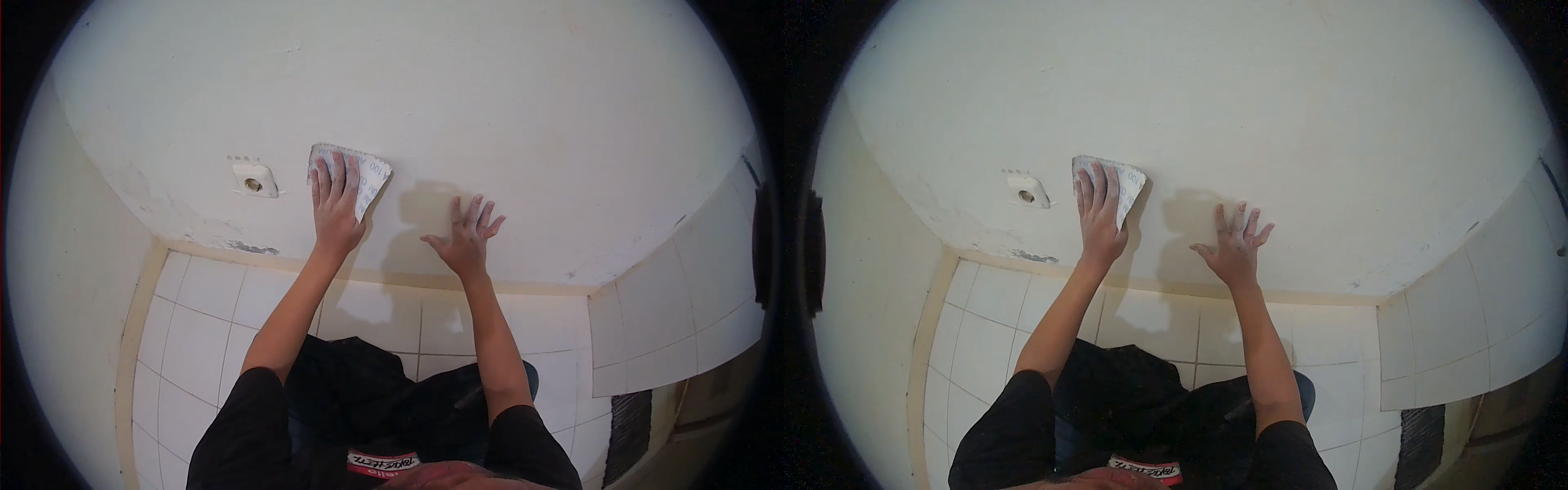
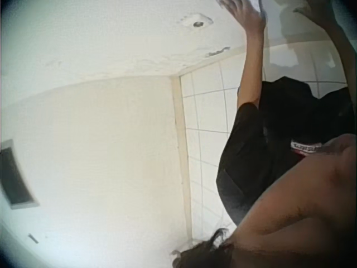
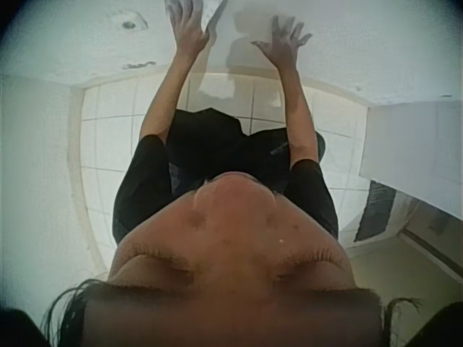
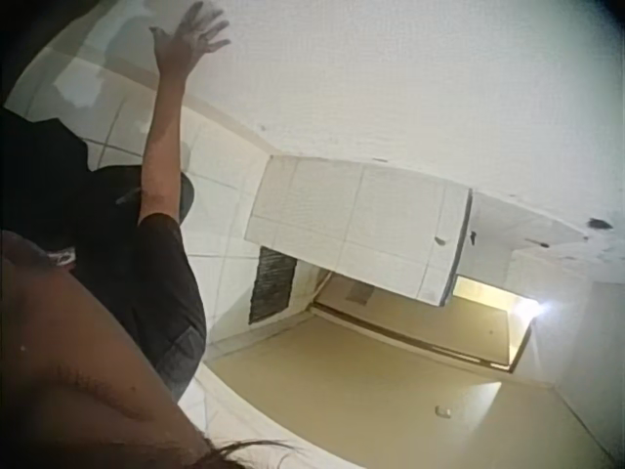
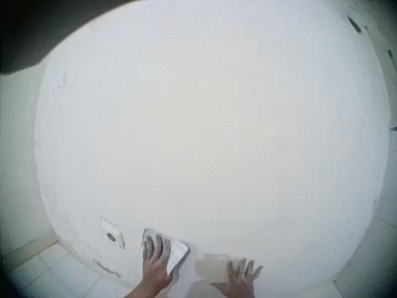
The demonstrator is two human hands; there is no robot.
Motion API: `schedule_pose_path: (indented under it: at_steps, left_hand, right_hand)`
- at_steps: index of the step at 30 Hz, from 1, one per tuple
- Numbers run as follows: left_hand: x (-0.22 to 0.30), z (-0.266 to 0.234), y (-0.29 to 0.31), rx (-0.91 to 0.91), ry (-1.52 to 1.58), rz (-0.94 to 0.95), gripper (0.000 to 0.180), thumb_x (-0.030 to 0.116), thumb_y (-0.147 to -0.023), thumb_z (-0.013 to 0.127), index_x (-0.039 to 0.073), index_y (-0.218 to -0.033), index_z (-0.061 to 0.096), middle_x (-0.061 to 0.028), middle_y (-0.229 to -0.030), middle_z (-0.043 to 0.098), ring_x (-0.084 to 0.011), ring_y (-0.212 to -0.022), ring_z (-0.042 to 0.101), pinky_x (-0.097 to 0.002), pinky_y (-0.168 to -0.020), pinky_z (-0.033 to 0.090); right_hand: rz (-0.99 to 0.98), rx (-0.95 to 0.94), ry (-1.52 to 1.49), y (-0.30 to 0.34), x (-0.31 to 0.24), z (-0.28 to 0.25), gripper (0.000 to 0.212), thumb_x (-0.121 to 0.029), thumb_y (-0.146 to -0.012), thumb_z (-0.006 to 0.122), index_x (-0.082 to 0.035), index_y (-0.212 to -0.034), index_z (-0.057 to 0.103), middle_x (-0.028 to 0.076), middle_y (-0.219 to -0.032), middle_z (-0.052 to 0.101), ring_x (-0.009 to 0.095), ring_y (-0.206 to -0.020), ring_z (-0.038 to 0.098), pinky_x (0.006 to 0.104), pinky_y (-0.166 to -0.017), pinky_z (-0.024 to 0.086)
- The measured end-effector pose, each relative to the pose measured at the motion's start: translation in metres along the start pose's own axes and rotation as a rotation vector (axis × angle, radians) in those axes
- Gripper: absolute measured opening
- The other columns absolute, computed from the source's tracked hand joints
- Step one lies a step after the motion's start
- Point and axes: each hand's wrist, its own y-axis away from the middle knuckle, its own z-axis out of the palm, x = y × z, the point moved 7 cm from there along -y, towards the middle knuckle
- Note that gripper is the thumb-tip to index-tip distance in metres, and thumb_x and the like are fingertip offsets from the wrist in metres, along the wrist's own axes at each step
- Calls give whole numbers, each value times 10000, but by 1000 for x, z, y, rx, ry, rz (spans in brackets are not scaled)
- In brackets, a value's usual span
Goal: The person sands a wall using sandpaper, switching hands and using folded sandpaper along the wall surface.
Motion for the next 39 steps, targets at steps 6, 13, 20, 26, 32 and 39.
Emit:
schedule_pose_path:
  at_steps: [6,13,20,26,32,39]
  left_hand:
    - [-32,41,59,-40,-127,54,704,253,-840,601,22,-1476,406,-211,-1577,298,-478,-1465,185,-587,-1186,125]
    - [-56,59,123,-199,-146,43,683,282,-850,609,23,-1458,435,-205,-1567,323,-474,-1460,203,-601,-1180,126]
    - [-1,6,2,6,-38,21,759,180,-807,580,9,-1506,340,-242,-1593,236,-485,-1476,130,-606,-1180,102]
    - [-1,13,-8,27,-89,33,737,207,-823,595,17,-1497,364,-209,-1599,251,-468,-1483,129,-602,-1179,112]
    - [-62,64,126,-196,-206,130,655,342,-882,596,40,-1446,456,-176,-1561,349,-430,-1475,201,-591,-1181,140]
    - [-64,50,116,-199,-90,14,684,158,-825,577,-7,-1465,401,-239,-1566,300,-482,-1467,171,-599,-1183,123]
  right_hand:
    - [9,-12,-4,0,-1,1,1053,-740,-736,656,-196,-1559,287,264,-1605,135,528,-1461,32,806,-1021,13]
    - [-69,52,40,0,-4,-3,1152,-729,-712,698,-147,-1575,205,250,-1628,24,479,-1484,-97,774,-1043,-50]
    - [-87,84,62,0,-5,-5,1136,-740,-723,676,-149,-1575,213,250,-1628,34,474,-1486,-95,774,-1045,-41]
    - [-36,75,45,2,-1,-4,1038,-758,-732,635,-205,-1550,316,232,-1623,102,510,-1457,87,787,-1047,12]
    - [-66,63,21,-1,-6,-2,1149,-726,-709,701,-166,-1579,203,254,-1628,27,482,-1486,-79,771,-1043,-52]
    - [-78,84,23,-1,-7,-6,1157,-712,-700,722,-166,-1579,205,247,-1630,34,488,-1485,-74,774,-1043,-59]
